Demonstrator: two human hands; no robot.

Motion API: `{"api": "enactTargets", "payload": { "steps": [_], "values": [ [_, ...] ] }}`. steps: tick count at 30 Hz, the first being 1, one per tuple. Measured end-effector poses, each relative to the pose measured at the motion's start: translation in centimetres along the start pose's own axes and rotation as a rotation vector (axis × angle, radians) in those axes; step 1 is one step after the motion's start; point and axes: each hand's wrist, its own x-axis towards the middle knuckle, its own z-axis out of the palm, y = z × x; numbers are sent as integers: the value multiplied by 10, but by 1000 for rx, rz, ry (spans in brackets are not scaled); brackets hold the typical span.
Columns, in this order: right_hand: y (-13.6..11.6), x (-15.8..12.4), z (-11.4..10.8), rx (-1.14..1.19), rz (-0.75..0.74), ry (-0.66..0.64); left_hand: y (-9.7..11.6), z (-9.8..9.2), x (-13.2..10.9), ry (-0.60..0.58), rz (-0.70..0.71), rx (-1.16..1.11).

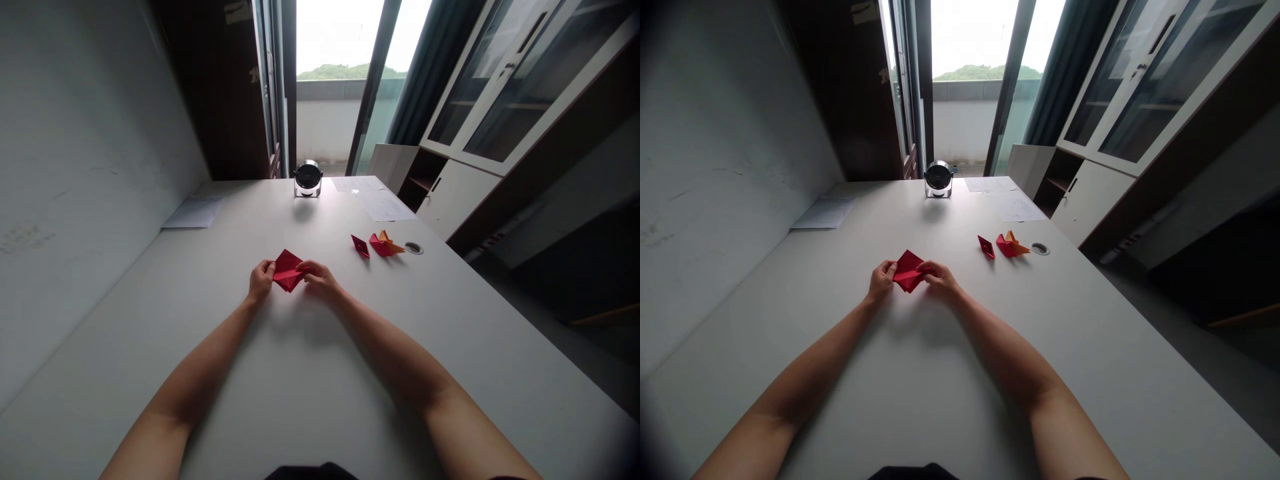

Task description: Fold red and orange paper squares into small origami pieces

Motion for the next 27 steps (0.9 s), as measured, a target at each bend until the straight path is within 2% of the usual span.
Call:
{"api": "enactTargets", "payload": {
  "steps": [5, 11, 19, 23, 27],
  "values": [
    [1, 0, 0, -102, -6, 9, 1, -1, -1, -35, -8, 19],
    [14, 1, -2, -179, 46, 63, 3, -1, -3, -165, 4, 50],
    [13, -2, -4, -376, 73, 148, 11, 0, -7, -321, 37, -19],
    [9, -3, -3, -348, 62, 105, 15, 0, -12, -421, 50, -16],
    [5, -4, -2, -322, 61, 66, 16, 1, -15, -415, 40, 17]
  ]
}}
